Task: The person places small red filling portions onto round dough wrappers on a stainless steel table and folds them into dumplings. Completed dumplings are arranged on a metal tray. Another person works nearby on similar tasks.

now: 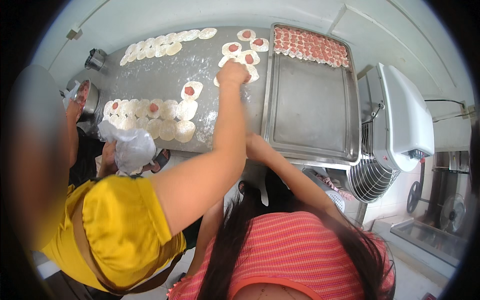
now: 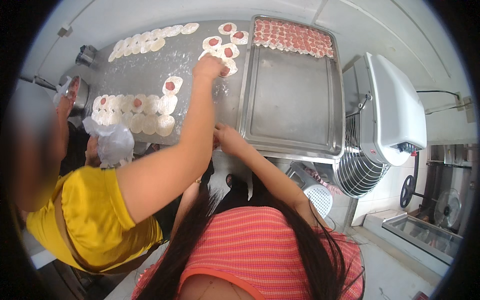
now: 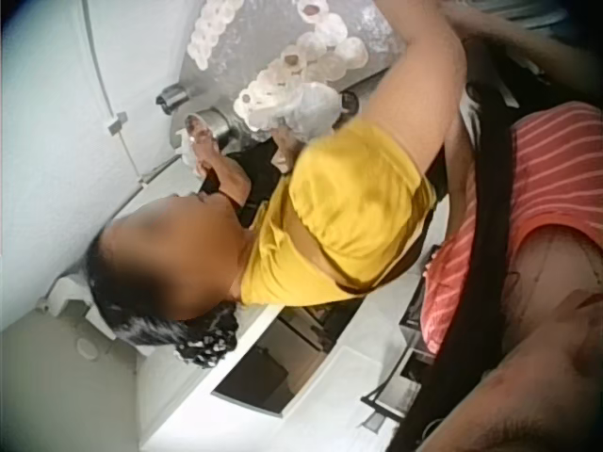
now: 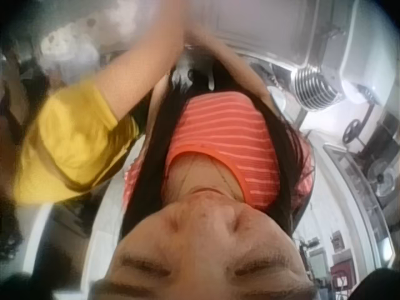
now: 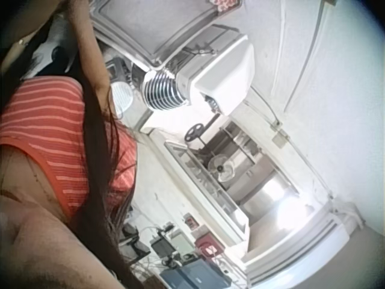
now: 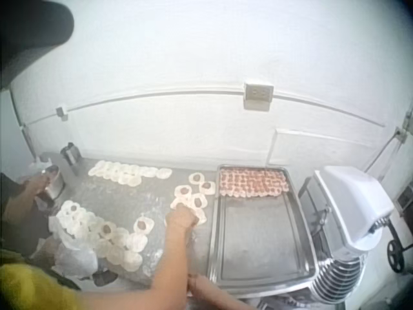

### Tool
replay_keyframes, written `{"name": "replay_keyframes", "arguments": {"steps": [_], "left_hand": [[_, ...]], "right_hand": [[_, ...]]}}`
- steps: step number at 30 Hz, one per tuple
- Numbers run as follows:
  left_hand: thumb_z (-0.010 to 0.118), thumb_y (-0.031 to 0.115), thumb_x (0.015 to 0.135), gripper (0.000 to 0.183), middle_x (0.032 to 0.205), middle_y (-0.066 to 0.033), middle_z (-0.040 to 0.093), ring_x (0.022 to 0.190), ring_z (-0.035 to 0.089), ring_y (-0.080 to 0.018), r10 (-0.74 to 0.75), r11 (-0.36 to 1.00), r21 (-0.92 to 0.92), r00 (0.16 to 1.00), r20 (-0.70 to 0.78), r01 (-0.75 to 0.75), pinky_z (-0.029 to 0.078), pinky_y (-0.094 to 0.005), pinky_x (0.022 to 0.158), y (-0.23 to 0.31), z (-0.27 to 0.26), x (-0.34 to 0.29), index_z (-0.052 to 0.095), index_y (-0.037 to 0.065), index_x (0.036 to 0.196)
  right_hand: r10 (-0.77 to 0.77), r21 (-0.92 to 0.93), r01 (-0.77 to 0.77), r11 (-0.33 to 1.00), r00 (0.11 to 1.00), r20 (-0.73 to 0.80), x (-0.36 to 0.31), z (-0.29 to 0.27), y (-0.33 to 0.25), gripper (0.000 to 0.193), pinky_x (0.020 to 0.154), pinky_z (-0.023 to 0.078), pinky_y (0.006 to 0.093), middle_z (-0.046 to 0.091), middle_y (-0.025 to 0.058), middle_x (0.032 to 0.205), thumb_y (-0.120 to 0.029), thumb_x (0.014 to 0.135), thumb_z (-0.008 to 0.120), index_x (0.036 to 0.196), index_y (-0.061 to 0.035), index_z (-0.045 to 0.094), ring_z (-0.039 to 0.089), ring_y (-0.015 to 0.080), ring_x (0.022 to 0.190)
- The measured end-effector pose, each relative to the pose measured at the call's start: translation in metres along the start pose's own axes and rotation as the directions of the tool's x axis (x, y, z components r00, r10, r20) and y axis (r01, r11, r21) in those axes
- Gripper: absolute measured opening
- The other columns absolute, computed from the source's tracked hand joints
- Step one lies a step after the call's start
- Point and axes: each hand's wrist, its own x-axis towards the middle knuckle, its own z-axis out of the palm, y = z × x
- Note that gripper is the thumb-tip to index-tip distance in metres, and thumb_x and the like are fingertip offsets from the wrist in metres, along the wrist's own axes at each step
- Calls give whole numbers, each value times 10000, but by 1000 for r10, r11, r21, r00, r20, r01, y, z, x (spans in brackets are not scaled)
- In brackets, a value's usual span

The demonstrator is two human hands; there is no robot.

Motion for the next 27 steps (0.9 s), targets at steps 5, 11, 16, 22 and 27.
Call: {"name": "replay_keyframes", "arguments": {"steps": [5,11,16,22,27], "left_hand": [[639,-32,763,257,916,-111,659,840,629,-140,-154,950,-252,979,133,184,501,-294,750,3,3,5,582,-6,1012],[562,-22,818,156,855,-79,649,759,619,-119,-164,940,-304,986,-15,152,502,-262,694,-4,3,21,584,-8,972],[552,-9,833,130,798,-32,596,709,566,-97,-203,865,-464,979,29,193,484,-242,657,5,23,54,577,-5,961],[557,42,841,112,768,-48,597,680,561,-120,-159,946,-297,985,-61,134,465,-252,627,60,33,102,589,5,941],[562,85,847,113,742,-62,598,656,557,-138,-222,971,-92,975,-13,219,450,-260,602,57,30,76,599,13,926]], "right_hand": [[-23,-158,13,987,998,-65,-6,13,4,197,785,470,418,534,151,933,-16,728,545,921,-41,572,553,369,906],[139,330,-69,942,971,-194,-11,-46,-1,238,680,504,334,562,105,891,6,702,631,935,-37,604,606,267,778],[344,334,-165,928,726,-595,-23,-146,96,208,680,532,302,591,87,854,13,711,640,913,-33,630,610,181,716],[279,-18,-616,788,382,-881,-32,-271,255,235,692,467,439,553,157,846,23,722,556,938,-60,599,574,352,784],[281,-73,-706,704,371,-885,-8,-302,321,305,728,451,440,545,154,861,16,717,565,1016,-45,555,557,359,828]]}}
